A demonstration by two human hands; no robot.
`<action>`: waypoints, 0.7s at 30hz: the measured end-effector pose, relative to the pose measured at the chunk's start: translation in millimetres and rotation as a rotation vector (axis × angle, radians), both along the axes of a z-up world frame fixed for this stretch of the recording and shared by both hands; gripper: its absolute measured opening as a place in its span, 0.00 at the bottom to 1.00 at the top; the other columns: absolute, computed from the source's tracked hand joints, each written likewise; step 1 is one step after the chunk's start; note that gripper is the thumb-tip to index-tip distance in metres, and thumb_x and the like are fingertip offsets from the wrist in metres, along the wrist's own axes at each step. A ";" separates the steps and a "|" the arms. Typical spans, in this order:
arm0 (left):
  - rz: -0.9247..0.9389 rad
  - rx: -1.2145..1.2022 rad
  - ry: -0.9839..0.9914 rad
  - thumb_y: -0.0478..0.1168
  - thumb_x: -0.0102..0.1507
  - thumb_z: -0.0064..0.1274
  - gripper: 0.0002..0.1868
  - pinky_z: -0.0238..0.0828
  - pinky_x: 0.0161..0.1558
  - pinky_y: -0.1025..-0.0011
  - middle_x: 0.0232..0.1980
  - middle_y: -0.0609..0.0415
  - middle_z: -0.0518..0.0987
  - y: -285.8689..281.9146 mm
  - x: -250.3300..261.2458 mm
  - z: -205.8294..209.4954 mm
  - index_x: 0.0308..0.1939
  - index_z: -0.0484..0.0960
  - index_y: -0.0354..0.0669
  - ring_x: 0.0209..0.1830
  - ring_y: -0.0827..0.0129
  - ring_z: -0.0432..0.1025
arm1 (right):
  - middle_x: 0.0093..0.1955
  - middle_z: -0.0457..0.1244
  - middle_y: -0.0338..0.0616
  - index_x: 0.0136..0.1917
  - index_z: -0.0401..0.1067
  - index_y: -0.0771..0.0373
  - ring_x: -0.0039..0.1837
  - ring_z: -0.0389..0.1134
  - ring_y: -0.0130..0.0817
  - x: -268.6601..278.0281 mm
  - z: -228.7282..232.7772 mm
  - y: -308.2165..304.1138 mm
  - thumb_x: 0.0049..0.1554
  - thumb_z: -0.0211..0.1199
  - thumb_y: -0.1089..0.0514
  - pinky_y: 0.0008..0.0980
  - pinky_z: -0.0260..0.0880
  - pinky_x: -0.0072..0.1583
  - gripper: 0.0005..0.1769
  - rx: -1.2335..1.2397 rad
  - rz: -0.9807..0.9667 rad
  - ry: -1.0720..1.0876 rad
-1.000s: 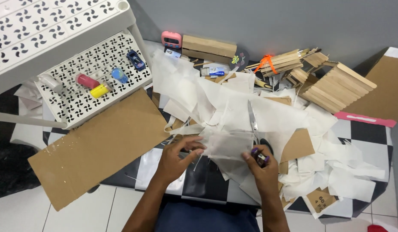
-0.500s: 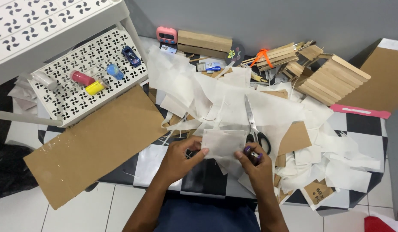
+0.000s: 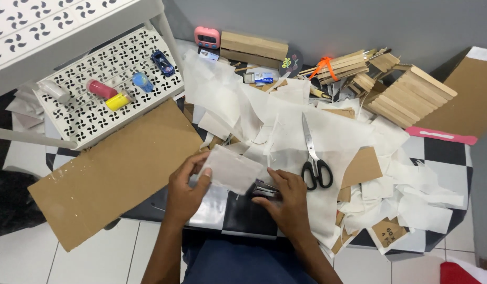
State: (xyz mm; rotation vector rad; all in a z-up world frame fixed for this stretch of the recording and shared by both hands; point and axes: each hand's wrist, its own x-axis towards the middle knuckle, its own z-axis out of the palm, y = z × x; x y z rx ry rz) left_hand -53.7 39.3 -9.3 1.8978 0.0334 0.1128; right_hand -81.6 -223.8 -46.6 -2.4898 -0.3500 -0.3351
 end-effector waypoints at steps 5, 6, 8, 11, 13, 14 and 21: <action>-0.224 0.044 -0.043 0.41 0.65 0.53 0.18 0.75 0.53 0.70 0.58 0.54 0.85 -37.9 -2.0 2.9 0.59 0.81 0.47 0.55 0.66 0.80 | 0.62 0.68 0.43 0.65 0.70 0.58 0.64 0.69 0.34 2.2 28.4 3.0 0.52 0.72 0.55 0.29 0.73 0.59 0.28 0.637 -0.075 0.510; -0.281 0.094 -0.107 0.42 0.67 0.53 0.18 0.75 0.55 0.68 0.57 0.52 0.84 -45.6 -1.1 6.0 0.60 0.80 0.44 0.56 0.63 0.79 | 0.52 0.71 0.43 0.57 0.75 0.63 0.56 0.72 0.32 1.7 24.3 0.8 0.55 0.70 0.58 0.28 0.73 0.57 0.17 0.717 -0.087 0.431; -0.218 0.165 -0.296 0.40 0.67 0.55 0.15 0.74 0.54 0.65 0.54 0.50 0.83 -59.3 10.5 5.9 0.57 0.80 0.41 0.52 0.60 0.78 | 0.51 0.70 0.45 0.54 0.74 0.62 0.55 0.73 0.36 1.8 22.4 -17.2 0.56 0.69 0.58 0.29 0.77 0.53 0.14 0.725 -0.130 0.357; -0.181 0.353 -0.583 0.33 0.67 0.56 0.13 0.73 0.55 0.59 0.54 0.48 0.81 -74.3 32.8 15.2 0.56 0.81 0.39 0.52 0.57 0.77 | 0.53 0.67 0.48 0.53 0.71 0.63 0.57 0.70 0.40 12.9 41.6 -43.4 0.58 0.66 0.56 0.32 0.79 0.52 0.13 0.668 -0.321 0.226; -0.214 0.466 -0.690 0.29 0.67 0.56 0.15 0.72 0.57 0.56 0.56 0.49 0.80 -86.7 50.0 13.8 0.58 0.80 0.41 0.54 0.56 0.77 | 0.56 0.66 0.49 0.55 0.70 0.65 0.60 0.68 0.42 25.8 55.4 -57.9 0.60 0.65 0.54 0.33 0.76 0.54 0.15 0.600 -0.475 0.160; -0.271 0.536 -0.672 0.29 0.64 0.57 0.20 0.69 0.60 0.52 0.62 0.47 0.77 -94.8 58.4 7.9 0.61 0.79 0.46 0.61 0.53 0.73 | 0.67 0.62 0.47 0.53 0.67 0.64 0.69 0.59 0.47 32.8 59.1 -63.7 0.63 0.63 0.52 0.48 0.58 0.62 0.15 0.442 -0.514 0.116; -0.355 0.646 -0.578 0.26 0.59 0.59 0.23 0.65 0.64 0.47 0.58 0.42 0.78 -115.4 74.2 -56.5 0.59 0.81 0.44 0.61 0.50 0.72 | 0.75 0.54 0.37 0.53 0.67 0.56 0.77 0.49 0.47 62.2 37.7 -88.5 0.64 0.63 0.46 0.60 0.40 0.73 0.14 0.197 -0.658 0.223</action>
